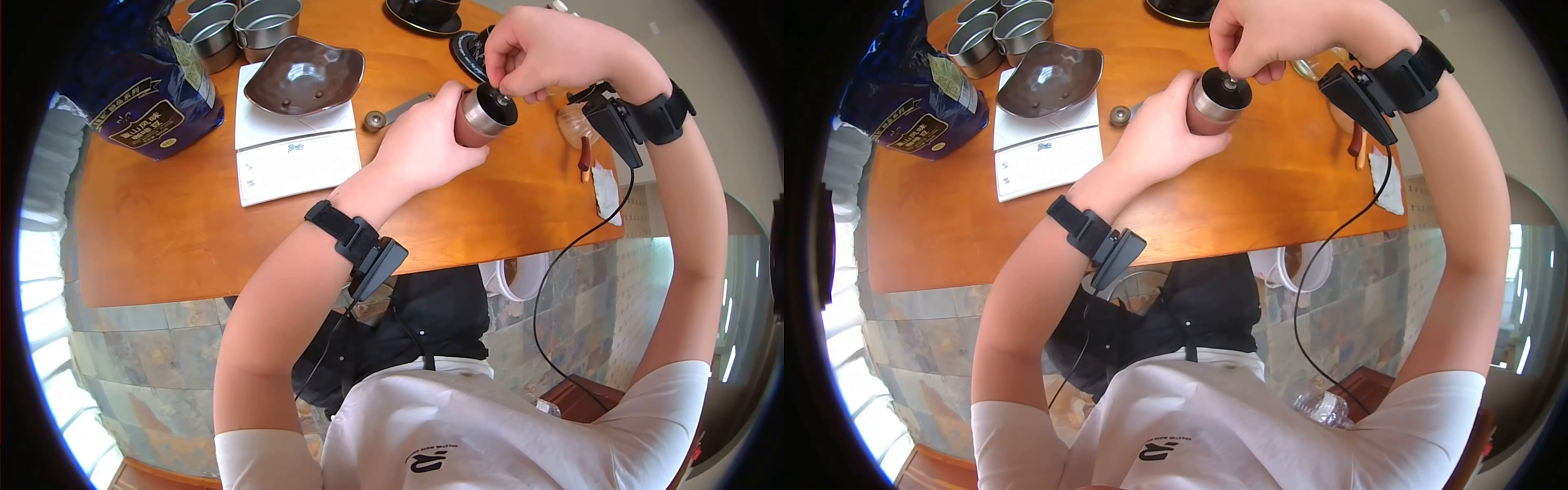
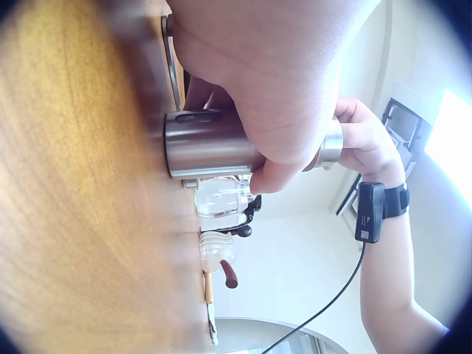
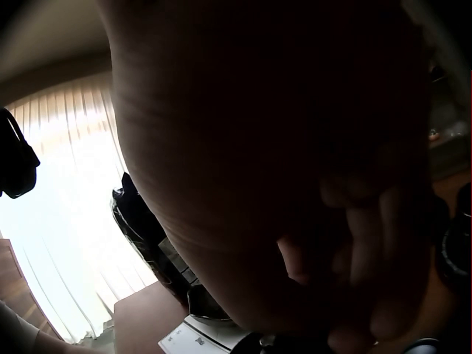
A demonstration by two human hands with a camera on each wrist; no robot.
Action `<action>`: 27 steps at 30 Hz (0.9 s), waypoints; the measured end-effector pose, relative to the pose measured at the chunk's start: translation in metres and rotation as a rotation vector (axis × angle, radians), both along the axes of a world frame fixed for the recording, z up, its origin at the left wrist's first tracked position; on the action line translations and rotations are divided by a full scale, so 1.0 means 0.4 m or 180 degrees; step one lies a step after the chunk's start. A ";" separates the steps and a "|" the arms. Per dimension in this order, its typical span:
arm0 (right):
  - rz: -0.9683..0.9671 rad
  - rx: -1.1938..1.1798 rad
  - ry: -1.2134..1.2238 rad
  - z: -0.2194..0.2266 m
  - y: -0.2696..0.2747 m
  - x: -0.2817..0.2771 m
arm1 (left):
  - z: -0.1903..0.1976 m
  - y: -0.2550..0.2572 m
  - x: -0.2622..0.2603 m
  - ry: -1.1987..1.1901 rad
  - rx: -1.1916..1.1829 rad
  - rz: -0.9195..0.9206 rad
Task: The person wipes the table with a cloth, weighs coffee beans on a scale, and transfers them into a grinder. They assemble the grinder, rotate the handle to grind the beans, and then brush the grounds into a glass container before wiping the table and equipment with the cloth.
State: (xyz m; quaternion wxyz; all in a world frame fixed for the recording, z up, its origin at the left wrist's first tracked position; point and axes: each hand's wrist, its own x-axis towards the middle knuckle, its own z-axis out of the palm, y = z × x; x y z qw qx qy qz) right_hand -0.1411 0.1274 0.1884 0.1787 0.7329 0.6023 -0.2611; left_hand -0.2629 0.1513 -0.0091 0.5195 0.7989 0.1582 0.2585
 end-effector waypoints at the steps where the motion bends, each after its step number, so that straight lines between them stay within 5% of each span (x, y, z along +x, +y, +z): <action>1: 0.0000 0.0004 0.0016 0.013 -0.001 -0.015 | -0.001 0.000 -0.001 -0.0001 0.0010 0.0015; 7: -0.0640 -0.0185 -0.0054 0.046 -0.003 -0.050 | 0.003 0.004 -0.002 0.0123 -0.0004 -0.0014; 10: -0.0373 0.0165 0.0256 0.072 0.012 -0.102 | 0.002 0.002 -0.007 -0.0074 0.0118 0.0113; 16: 0.1109 0.1378 0.0305 0.006 0.081 -0.195 | 0.013 0.003 -0.019 0.0076 -0.0052 -0.0013; 19: 0.1447 0.1238 0.0584 -0.103 0.191 -0.183 | 0.007 0.001 -0.014 0.0004 0.0011 0.0043; 20: 0.1645 0.1065 0.0147 -0.129 0.209 -0.211 | 0.006 0.002 -0.014 -0.0031 -0.0015 -0.0019; 27: 0.1980 0.0714 -0.0342 -0.168 0.251 -0.261 | 0.001 0.000 -0.016 -0.0234 -0.0098 -0.0018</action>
